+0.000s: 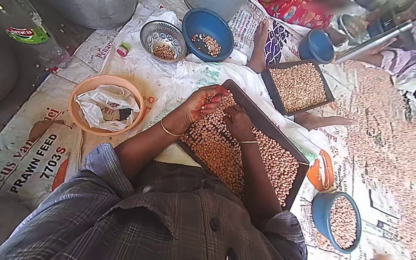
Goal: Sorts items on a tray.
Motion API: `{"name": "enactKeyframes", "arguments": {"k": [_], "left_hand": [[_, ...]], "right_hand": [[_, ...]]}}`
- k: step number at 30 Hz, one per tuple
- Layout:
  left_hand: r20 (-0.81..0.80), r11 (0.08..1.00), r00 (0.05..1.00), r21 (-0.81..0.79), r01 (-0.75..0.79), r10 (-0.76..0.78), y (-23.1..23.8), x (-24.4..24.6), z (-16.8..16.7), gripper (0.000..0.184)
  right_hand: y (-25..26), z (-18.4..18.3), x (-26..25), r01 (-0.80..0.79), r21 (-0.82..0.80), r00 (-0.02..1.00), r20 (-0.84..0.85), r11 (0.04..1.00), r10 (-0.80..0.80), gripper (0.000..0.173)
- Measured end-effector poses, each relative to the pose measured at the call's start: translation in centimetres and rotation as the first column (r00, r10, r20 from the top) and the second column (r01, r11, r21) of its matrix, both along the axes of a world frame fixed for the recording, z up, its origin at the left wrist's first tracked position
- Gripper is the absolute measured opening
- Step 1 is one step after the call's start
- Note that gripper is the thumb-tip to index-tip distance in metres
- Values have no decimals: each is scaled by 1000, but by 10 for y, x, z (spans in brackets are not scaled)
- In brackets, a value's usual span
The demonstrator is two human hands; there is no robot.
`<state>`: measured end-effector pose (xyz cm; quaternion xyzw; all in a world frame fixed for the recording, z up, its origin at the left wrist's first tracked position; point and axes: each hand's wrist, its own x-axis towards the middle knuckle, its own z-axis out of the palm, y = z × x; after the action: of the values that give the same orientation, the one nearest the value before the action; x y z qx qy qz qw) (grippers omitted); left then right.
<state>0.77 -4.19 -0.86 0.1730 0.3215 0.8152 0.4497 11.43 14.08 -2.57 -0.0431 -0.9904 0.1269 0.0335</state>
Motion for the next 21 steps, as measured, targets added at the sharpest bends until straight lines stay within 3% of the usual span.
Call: {"name": "enactKeyframes", "arguments": {"k": [6, 9, 12, 14, 17, 21], "left_hand": [[-32, 1000, 999, -27, 13, -14, 2, 1, 0, 37], [-103, 980, 995, -197, -21, 0, 5, 5, 7, 49], [-213, 914, 977, -401, -63, -27, 10, 12, 12, 54], [-188, 925, 982, -375, -59, -14, 11, 12, 12, 50], [-80, 975, 996, -216, -47, 30, 4, 9, 9, 40], [17, 995, 998, -81, -62, 63, 2, 2, 3, 34]], "right_hand": [[6, -14, 3, 29, -36, 985, -167, 999, -35, 16], [4, 11, 4, 23, -300, 945, -304, 954, -118, 17], [-10, 50, 3, -124, -487, 946, -321, 864, -45, 25], [-12, 50, -3, -97, -437, 944, -324, 894, -56, 26], [-1, 17, -22, 54, -221, 956, -269, 974, -114, 24], [-10, -21, -40, 205, -53, 936, -280, 977, -212, 22]]}}
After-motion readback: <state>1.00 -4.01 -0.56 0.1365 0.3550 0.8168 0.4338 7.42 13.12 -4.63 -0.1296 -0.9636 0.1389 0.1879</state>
